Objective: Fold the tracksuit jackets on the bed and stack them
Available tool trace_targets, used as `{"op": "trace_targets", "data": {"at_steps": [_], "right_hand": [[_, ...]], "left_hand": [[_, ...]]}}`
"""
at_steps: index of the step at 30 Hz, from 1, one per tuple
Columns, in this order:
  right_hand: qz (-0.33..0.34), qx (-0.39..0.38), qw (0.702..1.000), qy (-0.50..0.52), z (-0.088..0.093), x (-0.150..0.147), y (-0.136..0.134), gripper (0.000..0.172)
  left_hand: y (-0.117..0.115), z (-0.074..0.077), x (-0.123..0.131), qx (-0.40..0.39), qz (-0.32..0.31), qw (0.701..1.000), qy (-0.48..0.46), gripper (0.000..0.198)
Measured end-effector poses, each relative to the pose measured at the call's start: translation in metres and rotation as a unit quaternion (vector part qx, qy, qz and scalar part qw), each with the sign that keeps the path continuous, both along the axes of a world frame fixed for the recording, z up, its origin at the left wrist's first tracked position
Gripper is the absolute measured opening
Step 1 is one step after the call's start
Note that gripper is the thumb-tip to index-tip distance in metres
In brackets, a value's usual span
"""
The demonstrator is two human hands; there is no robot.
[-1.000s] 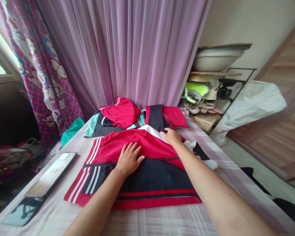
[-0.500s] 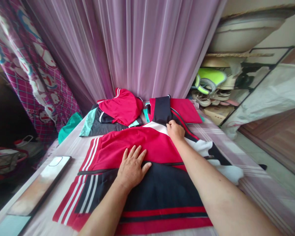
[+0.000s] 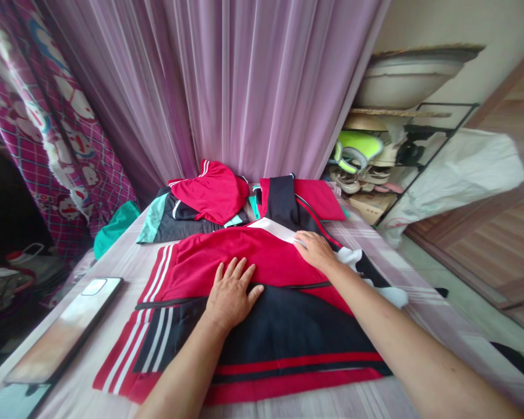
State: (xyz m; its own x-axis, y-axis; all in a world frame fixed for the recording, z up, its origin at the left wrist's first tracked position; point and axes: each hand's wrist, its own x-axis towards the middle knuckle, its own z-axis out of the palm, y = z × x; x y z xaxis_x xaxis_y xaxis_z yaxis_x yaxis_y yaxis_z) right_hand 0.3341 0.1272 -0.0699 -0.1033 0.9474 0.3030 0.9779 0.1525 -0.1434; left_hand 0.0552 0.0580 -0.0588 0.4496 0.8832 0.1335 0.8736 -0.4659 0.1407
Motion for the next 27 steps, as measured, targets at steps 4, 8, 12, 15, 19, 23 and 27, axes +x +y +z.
{"op": "trace_targets", "data": {"at_steps": [4, 8, 12, 15, 19, 23, 27], "right_hand": [[-0.014, 0.002, 1.000, -0.023, 0.002, 0.007, -0.010, 0.034], [-0.091, -0.035, 0.994, -0.053, -0.003, 0.012, -0.021, 0.041], [-0.146, -0.068, 0.986, -0.047, -0.006, 0.019, -0.016, 0.048], [-0.184, -0.083, 0.979, -0.012, 0.000, 0.024, -0.008, 0.048], [-0.227, -0.085, 0.970, 0.030, 0.019, 0.030, 0.002, 0.046], [-0.268, -0.089, 0.959, 0.037, 0.038, 0.034, 0.013, 0.051], [-0.297, -0.120, 0.947, 0.015, 0.048, 0.038, 0.023, 0.036]], "left_hand": [[0.000, 0.001, 0.000, -0.002, 0.003, 1.000, 0.002, 0.058], [0.000, -0.001, 0.000, 0.005, 0.003, 1.000, 0.001, 0.057], [0.000, -0.001, 0.001, 0.005, 0.002, 1.000, 0.000, 0.057], [0.000, 0.002, 0.001, -0.005, 0.002, 1.000, 0.004, 0.058], [-0.001, 0.004, 0.001, -0.016, 0.004, 1.000, 0.008, 0.059], [-0.001, 0.004, 0.001, -0.014, 0.005, 1.000, 0.005, 0.059], [0.000, 0.004, 0.001, -0.019, 0.005, 1.000, 0.005, 0.059]]}}
